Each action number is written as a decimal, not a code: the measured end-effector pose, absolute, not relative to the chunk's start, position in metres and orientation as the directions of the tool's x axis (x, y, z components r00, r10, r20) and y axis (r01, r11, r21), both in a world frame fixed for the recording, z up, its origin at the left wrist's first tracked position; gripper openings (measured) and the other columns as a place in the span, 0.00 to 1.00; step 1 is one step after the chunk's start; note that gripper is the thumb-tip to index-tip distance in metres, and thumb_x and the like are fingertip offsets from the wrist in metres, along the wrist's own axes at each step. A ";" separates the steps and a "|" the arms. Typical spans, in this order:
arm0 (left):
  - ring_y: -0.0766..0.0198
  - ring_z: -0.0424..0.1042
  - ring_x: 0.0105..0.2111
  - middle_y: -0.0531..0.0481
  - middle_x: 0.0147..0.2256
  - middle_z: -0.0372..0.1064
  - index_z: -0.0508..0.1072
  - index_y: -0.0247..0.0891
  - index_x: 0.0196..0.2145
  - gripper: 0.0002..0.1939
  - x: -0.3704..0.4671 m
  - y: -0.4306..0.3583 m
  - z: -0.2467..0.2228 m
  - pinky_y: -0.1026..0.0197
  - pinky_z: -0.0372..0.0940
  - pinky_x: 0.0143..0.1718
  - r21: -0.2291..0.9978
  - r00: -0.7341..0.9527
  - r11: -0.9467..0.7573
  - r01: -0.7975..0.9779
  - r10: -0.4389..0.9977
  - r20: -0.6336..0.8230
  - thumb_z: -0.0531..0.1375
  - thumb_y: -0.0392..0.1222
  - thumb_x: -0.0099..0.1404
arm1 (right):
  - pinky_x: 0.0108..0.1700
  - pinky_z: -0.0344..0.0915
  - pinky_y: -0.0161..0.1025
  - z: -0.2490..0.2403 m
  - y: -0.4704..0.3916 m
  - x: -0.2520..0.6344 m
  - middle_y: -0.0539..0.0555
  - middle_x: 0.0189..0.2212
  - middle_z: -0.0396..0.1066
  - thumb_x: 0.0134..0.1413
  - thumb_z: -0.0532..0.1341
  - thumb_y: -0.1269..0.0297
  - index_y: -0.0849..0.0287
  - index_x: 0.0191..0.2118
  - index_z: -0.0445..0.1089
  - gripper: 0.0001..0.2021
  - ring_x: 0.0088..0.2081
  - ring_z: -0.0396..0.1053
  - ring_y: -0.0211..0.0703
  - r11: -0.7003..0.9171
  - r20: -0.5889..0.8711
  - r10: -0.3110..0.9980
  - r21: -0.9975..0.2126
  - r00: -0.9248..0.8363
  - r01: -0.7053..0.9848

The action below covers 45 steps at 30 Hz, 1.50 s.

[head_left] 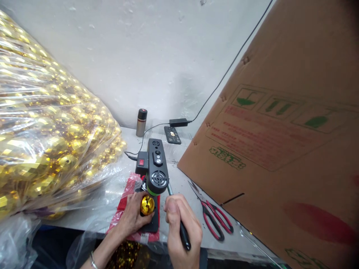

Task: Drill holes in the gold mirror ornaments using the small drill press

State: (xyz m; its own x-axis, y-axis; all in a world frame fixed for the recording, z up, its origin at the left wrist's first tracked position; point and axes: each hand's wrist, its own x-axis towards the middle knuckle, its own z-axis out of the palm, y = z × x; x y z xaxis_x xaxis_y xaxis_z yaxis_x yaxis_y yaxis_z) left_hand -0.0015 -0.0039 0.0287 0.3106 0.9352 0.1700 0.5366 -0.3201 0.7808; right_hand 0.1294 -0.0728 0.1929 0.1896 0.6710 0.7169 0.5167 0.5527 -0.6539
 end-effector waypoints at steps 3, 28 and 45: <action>0.43 0.73 0.48 0.42 0.45 0.77 0.75 0.40 0.50 0.24 -0.001 -0.004 0.031 0.40 0.67 0.54 0.799 0.327 -0.295 0.523 0.936 0.131 0.68 0.46 0.56 | 0.27 0.59 0.30 0.186 -0.074 0.131 0.46 0.26 0.63 0.72 0.52 0.74 0.54 0.34 0.61 0.13 0.25 0.62 0.32 0.552 0.719 0.669 -0.649 0.187 0.523; 0.44 0.72 0.46 0.44 0.44 0.76 0.75 0.41 0.50 0.24 -0.001 -0.007 0.031 0.43 0.67 0.52 0.835 0.307 -0.242 0.495 0.947 0.093 0.69 0.43 0.54 | 0.53 0.67 0.43 0.119 -0.075 0.109 0.45 0.27 0.65 0.75 0.47 0.67 0.54 0.29 0.61 0.18 0.28 0.65 0.36 0.498 0.697 0.577 -0.714 0.427 0.493; 0.45 0.73 0.46 0.43 0.44 0.76 0.75 0.41 0.50 0.24 0.001 -0.004 0.024 0.43 0.66 0.53 0.817 0.326 -0.268 0.510 0.940 0.105 0.68 0.44 0.55 | 0.49 0.68 0.41 0.118 -0.071 0.103 0.44 0.25 0.62 0.75 0.48 0.67 0.54 0.27 0.58 0.20 0.25 0.61 0.36 0.485 0.702 0.518 -0.711 0.488 0.508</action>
State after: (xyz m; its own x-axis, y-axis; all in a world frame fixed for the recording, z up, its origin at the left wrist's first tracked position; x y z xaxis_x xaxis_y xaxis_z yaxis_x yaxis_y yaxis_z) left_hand 0.0007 -0.0036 0.0237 0.3255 0.9397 0.1049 0.5103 -0.2680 0.8172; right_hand 0.1029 -0.0708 0.1176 0.4882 0.5179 0.7024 0.5085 0.4853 -0.7113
